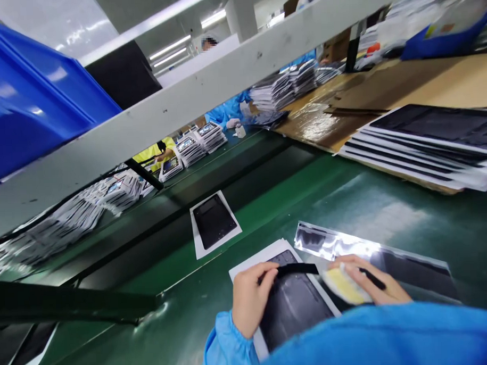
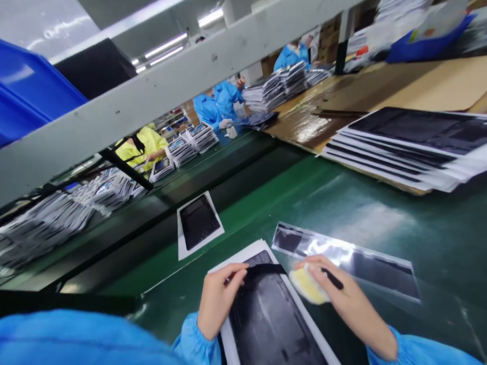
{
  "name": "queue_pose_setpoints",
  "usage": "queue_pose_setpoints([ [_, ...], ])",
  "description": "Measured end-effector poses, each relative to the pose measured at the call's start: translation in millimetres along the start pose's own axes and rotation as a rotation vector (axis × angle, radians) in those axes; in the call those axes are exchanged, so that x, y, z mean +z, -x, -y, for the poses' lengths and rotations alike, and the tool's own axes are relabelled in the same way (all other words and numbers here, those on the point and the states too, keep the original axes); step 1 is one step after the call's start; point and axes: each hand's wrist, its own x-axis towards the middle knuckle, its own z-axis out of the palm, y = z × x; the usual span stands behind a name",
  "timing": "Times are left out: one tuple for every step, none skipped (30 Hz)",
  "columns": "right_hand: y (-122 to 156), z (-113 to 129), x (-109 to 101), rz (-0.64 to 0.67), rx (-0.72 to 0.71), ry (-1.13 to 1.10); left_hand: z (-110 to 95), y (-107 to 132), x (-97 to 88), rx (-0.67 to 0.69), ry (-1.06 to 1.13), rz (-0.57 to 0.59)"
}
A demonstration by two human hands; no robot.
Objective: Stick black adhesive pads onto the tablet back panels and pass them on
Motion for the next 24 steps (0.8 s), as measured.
queue_pose_setpoints([
  [-2.2,-1.2,-2.9,-0.021,-0.005,0.032,2.4,0.4,-4.5,-0.003,-0.002,-0.026],
  [-3.2,-3.4,-4.2,-0.036,-0.025,0.077,4.9,1.0,-8.6,0.004,-0.009,-0.05],
  [-2.9,-6.3,-4.0,-0.049,-0.048,0.133,7.5,1.8,-12.3,0.013,-0.022,-0.07],
  [-1.6,-9.5,-2.5,-0.054,-0.074,0.194,10.3,2.9,-15.4,0.016,-0.042,-0.088],
  [0.3,-12.8,-0.4,-0.044,-0.102,0.249,13.3,4.1,-17.8,0.009,-0.065,-0.101],
  [2.6,-15.7,2.0,-0.026,-0.127,0.293,16.5,5.5,-19.4,-0.007,-0.084,-0.111],
  [4.8,-17.8,4.1,-0.003,-0.149,0.326,19.8,6.7,-20.3,-0.028,-0.097,-0.116],
  [6.5,-19.2,5.6,0.023,-0.166,0.345,23.3,7.6,-20.5,-0.049,-0.103,-0.119],
  [7.4,-19.8,6.4,0.049,-0.175,0.355,26.8,8.2,-20.2,-0.07,-0.101,-0.118],
  [7.5,-19.5,6.5,0.076,-0.173,0.357,30.4,8.2,-19.5,-0.087,-0.093,-0.113],
  [6.6,-18.5,6.0,0.104,-0.158,0.351,33.8,7.6,-18.4,-0.101,-0.085,-0.106],
  [5.1,-16.8,5.3,0.135,-0.131,0.335,37.2,6.5,-17.2,-0.112,-0.078,-0.099],
  [2.8,-14.6,4.6,0.16,-0.09,0.309,40.3,4.9,-15.9,-0.12,-0.072,-0.09],
  [0.1,-11.8,4.3,0.18,-0.036,0.269,43.2,2.9,-14.6,-0.125,-0.065,-0.078],
  [-2.9,-8.6,4.7,0.195,0.034,0.214,45.8,0.6,-13.4,-0.128,-0.059,-0.067],
  [-6.2,-4.9,5.9,0.199,0.117,0.141,48.1,-1.7,-12.4,-0.13,-0.054,-0.059],
  [-9.7,-0.9,8.3,0.195,0.204,0.05,49.9,-4.0,-11.5,-0.133,-0.049,-0.053],
  [-13.1,3.3,11.7,0.189,0.284,-0.056,51.3,-6.1,-10.7,-0.136,-0.047,-0.047],
  [-16.4,7.5,16.1,0.177,0.347,-0.163,52.4,-8.0,-10.1,-0.14,-0.049,-0.044],
  [-19.4,11.5,21.4,0.168,0.377,-0.251,53.0,-9.6,-9.7,-0.143,-0.057,-0.044],
  [-22.0,15.2,27.2,0.158,0.374,-0.306,53.4,-10.9,-9.4,-0.146,-0.071,-0.042],
  [-24.1,18.4,33.3,0.152,0.35,-0.327,53.6,-11.9,-9.1,-0.15,-0.087,-0.038],
  [-25.5,21.0,39.5,0.151,0.317,-0.316,53.8,-12.7,-8.8,-0.153,-0.104,-0.031],
  [-26.3,23.1,45.4,0.152,0.282,-0.286,54.1,-13.2,-8.6,-0.157,-0.118,-0.024],
])
